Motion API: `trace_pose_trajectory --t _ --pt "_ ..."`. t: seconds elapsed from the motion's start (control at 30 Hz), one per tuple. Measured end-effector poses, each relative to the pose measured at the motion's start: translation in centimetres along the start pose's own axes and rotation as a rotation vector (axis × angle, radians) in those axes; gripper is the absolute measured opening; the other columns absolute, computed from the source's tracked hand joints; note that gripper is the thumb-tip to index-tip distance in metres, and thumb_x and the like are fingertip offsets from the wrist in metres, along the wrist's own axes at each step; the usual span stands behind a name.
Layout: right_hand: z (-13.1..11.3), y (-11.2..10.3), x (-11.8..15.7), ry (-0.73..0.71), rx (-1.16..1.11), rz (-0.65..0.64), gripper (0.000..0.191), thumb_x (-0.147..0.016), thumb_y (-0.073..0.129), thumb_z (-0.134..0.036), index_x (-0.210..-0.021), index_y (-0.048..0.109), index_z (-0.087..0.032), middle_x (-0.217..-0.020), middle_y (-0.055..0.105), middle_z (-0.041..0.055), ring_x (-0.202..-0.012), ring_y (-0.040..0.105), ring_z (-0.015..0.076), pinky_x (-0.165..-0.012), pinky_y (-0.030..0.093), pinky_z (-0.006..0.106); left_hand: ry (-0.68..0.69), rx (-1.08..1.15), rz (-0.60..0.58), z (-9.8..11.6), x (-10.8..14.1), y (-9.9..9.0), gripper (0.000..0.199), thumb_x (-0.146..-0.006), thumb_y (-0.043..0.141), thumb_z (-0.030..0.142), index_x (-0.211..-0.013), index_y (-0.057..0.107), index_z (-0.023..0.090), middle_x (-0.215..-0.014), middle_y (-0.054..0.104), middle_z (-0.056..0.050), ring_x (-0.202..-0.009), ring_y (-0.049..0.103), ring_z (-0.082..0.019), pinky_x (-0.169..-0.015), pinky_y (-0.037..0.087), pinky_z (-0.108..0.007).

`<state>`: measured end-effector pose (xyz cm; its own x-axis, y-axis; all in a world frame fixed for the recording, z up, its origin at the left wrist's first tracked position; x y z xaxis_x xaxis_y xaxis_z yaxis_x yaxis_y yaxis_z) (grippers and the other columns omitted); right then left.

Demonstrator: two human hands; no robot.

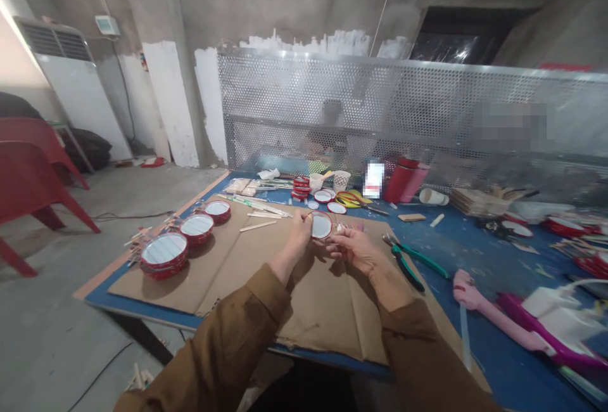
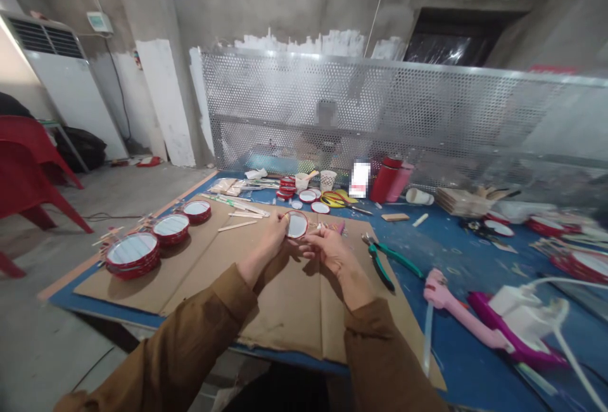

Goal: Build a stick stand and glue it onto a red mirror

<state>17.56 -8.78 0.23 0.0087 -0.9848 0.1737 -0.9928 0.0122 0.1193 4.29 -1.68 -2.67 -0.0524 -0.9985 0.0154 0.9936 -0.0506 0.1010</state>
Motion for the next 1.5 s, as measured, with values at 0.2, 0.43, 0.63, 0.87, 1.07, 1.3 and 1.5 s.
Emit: trace_pose_trajectory --t 0.2,0.43,0.63,0.87,1.07,1.3,1.5 --pt "0.1 0.0 0.1 -0.042 0.123 0.108 0.033 -0.076 0.07 -0.038 -0.102 0.058 -0.022 -0.074 0.069 0.0024 -0.049 0.063 0.0131 -0.034 0.037 0.017 0.055 -0.095 -0.182 1.1 0.3 -0.5 0.011 -0.087 0.053 0.027 -0.088 0.05 0.016 -0.076 0.055 0.001 -0.057 0.056 -0.011 -0.044 0.048 -0.022" --pt "-0.4 -0.2 0.0 -0.262 0.398 0.175 0.026 -0.07 0.069 -0.039 -0.086 0.07 -0.019 -0.078 0.07 0.0038 -0.066 0.061 0.0166 -0.047 0.041 0.022 0.039 -0.188 -0.371 1.1 1.0 0.3 0.018 -0.076 0.069 0.025 -0.084 0.056 0.014 -0.07 0.057 0.003 -0.052 0.055 -0.009 -0.039 0.042 -0.018" --pt "-0.7 0.4 0.5 -0.179 0.216 0.053 0.051 -0.066 0.072 -0.052 -0.105 0.064 -0.02 -0.072 0.065 -0.0009 -0.055 0.053 0.0102 -0.042 0.032 0.018 0.062 -0.085 -0.374 1.1 0.9 0.1 0.033 -0.069 0.076 0.031 -0.085 0.052 0.015 -0.068 0.054 0.005 -0.048 0.054 -0.008 -0.037 0.043 -0.018" --pt "-0.9 0.5 0.7 -0.154 0.087 0.038 0.051 -0.056 0.081 -0.045 -0.095 0.06 -0.02 -0.075 0.064 -0.0021 -0.053 0.055 0.01 -0.042 0.038 0.019 0.082 -0.045 -0.479 0.8 1.0 0.2 0.029 -0.075 0.069 0.034 -0.092 0.056 0.015 -0.067 0.057 0.004 -0.048 0.055 -0.009 -0.04 0.043 -0.02" --pt "-0.9 0.2 0.5 -0.173 0.084 0.141 0.039 -0.06 0.076 -0.042 -0.087 0.06 -0.019 -0.069 0.064 -0.0013 -0.051 0.055 0.0105 -0.041 0.037 0.02 0.129 -0.064 -0.493 1.1 1.2 0.7 0.029 -0.077 0.066 0.037 -0.091 0.06 0.013 -0.071 0.059 0.001 -0.057 0.054 -0.008 -0.048 0.039 -0.017" --pt "-0.7 -0.7 -0.1 -0.23 0.069 0.266 0.03 -0.06 0.073 -0.038 -0.081 0.061 -0.019 -0.068 0.065 -0.0007 -0.056 0.058 0.0126 -0.052 0.047 0.024 0.176 -0.103 -0.554 2.1 2.2 0.6 0.038 -0.08 0.06 0.047 -0.099 0.063 0.013 -0.077 0.061 -0.001 -0.058 0.052 -0.009 -0.051 0.041 -0.019" --pt "-0.8 -1.2 -0.1 -0.31 0.147 0.284 0.031 -0.063 0.07 -0.039 -0.084 0.061 -0.019 -0.077 0.066 0.0012 -0.062 0.059 0.0137 -0.056 0.047 0.025 0.229 -0.151 -0.603 1.3 2.0 0.9 0.039 -0.077 0.061 0.024 -0.115 0.06 0.016 -0.083 0.064 -0.003 -0.061 0.056 -0.01 -0.056 0.045 -0.02"
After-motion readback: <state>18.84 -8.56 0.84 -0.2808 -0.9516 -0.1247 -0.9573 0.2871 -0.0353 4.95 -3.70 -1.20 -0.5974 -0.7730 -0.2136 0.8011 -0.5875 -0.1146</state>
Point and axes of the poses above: each hand's wrist, its own x-axis away from the middle knuckle, its own y-axis out of the palm, z = x × y, the point moved 2 cm from there along -x, towards the middle knuckle
